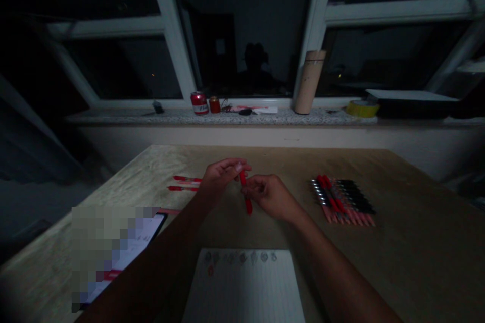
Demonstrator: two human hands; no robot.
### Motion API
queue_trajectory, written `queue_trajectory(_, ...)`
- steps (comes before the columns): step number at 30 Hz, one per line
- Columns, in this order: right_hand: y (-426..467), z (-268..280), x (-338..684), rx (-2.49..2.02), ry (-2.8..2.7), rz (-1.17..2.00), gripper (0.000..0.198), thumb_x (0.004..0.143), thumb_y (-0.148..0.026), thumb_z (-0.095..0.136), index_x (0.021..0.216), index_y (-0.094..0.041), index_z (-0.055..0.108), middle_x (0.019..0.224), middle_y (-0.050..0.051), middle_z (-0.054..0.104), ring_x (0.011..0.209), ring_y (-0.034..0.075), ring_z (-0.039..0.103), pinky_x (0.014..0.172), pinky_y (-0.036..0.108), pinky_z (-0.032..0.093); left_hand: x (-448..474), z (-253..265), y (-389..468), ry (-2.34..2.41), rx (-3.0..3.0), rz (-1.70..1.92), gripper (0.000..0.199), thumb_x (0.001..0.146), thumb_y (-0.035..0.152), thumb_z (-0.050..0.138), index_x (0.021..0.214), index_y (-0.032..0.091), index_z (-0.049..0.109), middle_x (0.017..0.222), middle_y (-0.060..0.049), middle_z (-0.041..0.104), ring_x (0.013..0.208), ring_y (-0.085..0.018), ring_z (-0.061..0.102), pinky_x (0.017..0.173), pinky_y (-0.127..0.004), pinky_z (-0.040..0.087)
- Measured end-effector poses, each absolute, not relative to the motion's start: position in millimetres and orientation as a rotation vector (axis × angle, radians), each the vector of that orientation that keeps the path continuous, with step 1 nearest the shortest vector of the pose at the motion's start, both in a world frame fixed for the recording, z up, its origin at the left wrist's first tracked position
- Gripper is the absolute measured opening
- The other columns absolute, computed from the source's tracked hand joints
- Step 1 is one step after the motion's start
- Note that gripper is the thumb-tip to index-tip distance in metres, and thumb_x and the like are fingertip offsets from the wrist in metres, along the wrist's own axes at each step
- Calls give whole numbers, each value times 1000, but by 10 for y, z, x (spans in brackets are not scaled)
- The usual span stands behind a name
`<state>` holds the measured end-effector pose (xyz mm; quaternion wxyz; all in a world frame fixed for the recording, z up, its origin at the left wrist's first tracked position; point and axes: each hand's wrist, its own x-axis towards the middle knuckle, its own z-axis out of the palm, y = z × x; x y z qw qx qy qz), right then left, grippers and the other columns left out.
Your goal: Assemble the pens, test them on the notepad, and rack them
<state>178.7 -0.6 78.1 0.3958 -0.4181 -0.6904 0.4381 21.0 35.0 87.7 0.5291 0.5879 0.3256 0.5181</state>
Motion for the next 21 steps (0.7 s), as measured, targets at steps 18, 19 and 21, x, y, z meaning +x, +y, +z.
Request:
queue_trajectory(18, -6, 767, 1785, -1023, -1773, 1122, 21, 78, -36, 59, 79, -15, 64, 76, 4, 66, 68, 15, 58, 64, 28, 44, 200, 904, 329, 764, 1438, 1230, 26, 74, 36, 64, 82, 12, 69, 85, -11, 72, 73, -15, 62, 68, -25, 44)
queue_trajectory(19, -7, 771, 1784, -1035, -1771, 1113, 20, 77, -35, 59, 78, -16, 64, 75, 4, 66, 67, 15, 58, 64, 28, 44, 204, 903, 330, 765, 1419, 1234, 27, 73, 36, 65, 83, 12, 68, 85, -11, 72, 74, -16, 63, 69, -26, 45)
queue_trajectory(21, -12, 783, 1780, -1070, -1768, 1084, 19, 76, -34, 60, 78, -16, 64, 73, 3, 66, 65, 15, 58, 62, 27, 44, 215, 903, 331, 786, 1381, 1252, 29, 69, 37, 68, 83, 11, 68, 84, -11, 72, 74, -17, 64, 71, -28, 46)
